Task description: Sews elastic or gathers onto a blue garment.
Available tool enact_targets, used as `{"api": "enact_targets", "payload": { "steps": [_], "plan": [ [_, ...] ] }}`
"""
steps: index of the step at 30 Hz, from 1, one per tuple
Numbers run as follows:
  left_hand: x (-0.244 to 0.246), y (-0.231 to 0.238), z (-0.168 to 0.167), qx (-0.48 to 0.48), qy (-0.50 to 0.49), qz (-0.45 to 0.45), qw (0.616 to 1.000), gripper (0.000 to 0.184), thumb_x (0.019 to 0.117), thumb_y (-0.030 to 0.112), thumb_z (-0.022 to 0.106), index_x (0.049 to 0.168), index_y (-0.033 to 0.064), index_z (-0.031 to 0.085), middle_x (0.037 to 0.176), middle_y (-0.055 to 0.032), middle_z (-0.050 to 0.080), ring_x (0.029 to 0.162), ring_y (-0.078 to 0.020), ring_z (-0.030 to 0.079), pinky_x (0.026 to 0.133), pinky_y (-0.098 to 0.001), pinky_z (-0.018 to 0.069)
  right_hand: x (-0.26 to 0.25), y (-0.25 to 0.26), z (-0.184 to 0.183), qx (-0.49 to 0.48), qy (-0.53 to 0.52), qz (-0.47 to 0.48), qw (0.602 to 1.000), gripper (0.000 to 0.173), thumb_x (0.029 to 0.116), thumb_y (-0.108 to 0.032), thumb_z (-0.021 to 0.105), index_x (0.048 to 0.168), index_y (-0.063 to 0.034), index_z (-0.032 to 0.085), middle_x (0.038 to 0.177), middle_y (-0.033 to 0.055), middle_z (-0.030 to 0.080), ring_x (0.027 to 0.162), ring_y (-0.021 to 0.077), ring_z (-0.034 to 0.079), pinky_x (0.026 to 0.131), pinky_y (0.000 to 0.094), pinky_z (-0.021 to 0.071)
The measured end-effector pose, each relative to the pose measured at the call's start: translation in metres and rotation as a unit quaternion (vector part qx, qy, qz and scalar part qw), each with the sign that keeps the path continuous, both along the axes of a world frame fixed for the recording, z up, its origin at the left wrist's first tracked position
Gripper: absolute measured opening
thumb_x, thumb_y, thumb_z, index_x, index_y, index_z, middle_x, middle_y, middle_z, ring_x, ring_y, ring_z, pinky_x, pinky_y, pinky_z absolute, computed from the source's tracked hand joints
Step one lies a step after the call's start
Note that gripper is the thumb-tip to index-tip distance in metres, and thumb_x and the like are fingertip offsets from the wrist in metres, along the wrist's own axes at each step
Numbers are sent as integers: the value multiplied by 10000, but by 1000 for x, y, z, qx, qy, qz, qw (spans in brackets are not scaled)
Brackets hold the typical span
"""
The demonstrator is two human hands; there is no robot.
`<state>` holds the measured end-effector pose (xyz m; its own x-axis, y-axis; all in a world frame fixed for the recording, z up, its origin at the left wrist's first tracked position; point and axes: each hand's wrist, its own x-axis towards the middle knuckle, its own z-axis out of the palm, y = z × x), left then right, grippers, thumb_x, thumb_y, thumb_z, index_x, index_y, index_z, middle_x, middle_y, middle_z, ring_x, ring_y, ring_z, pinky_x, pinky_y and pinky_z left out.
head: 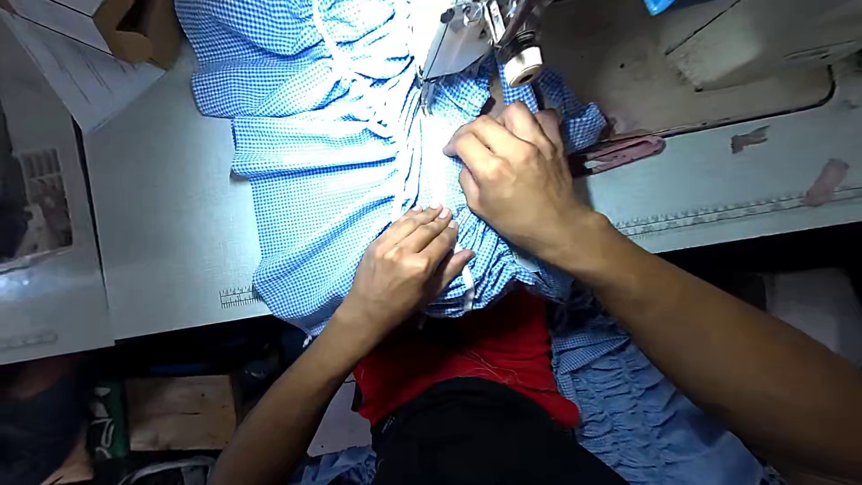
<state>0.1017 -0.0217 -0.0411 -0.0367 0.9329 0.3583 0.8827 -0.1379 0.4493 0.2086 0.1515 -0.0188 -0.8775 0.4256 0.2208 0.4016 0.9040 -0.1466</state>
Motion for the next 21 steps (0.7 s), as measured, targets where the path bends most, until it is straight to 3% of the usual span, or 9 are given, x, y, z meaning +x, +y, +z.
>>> {"api": "enact_targets", "payload": {
  "steps": [3, 8, 12, 17, 19, 21],
  "plan": [
    [-2, 4, 1, 4, 5, 6, 1000, 390, 982, 395, 678, 1119, 43, 775, 1232, -129, 738, 1250, -251, 662, 1118, -390, 496, 2, 1, 1, -12, -9, -9, 1000, 335, 1017, -260, 474, 1211, -102, 698, 1294, 81, 677, 1145, 366, 585, 914, 569, 396],
    [-3, 7, 4, -8, 0, -1, 1000, 268, 1006, 262, 649, 1106, 53, 782, 1225, -106, 742, 1252, -232, 659, 1113, -369, 499, 2, -1, 0, -5, 2, -13, 1000, 301, 1020, -141, 455, 1187, -91, 701, 1342, 94, 660, 1128, 384, 594, 891, 568, 415],
    [-2, 5, 6, -11, -12, -7, 1000, 224, 1012, 199, 636, 1088, 56, 790, 1207, -99, 750, 1234, -225, 670, 1108, -368, 506, 0, -1, -2, 11, 0, -43, 999, 338, 1050, -243, 440, 1216, -102, 699, 1354, 94, 656, 1133, 387, 595, 904, 591, 393],
    [-3, 7, 4, -6, -21, 0, 1000, 212, 1003, 194, 655, 1078, 52, 794, 1193, -109, 754, 1224, -232, 677, 1095, -356, 516, -5, 1, -3, 11, 0, -29, 1000, 287, 1017, -79, 456, 1198, -98, 679, 1276, 114, 657, 1103, 400, 580, 881, 580, 395],
    [-3, 9, 4, -3, -19, 5, 1000, 216, 1001, 212, 659, 1055, 54, 796, 1182, -110, 757, 1220, -235, 679, 1091, -359, 520, -5, 4, -4, 9, 0, -31, 999, 293, 1043, -150, 435, 1185, -85, 682, 1288, 110, 663, 1122, 406, 581, 899, 604, 391],
    [-2, 10, 5, 1, -15, 10, 1000, 243, 995, 262, 676, 1025, 52, 795, 1161, -113, 761, 1205, -240, 685, 1081, -363, 524, -3, 3, -2, -2, -10, -40, 999, 392, 1044, -321, 417, 1209, -91, 688, 1337, 105, 649, 1171, 415, 568, 942, 650, 363]
  ]
}}
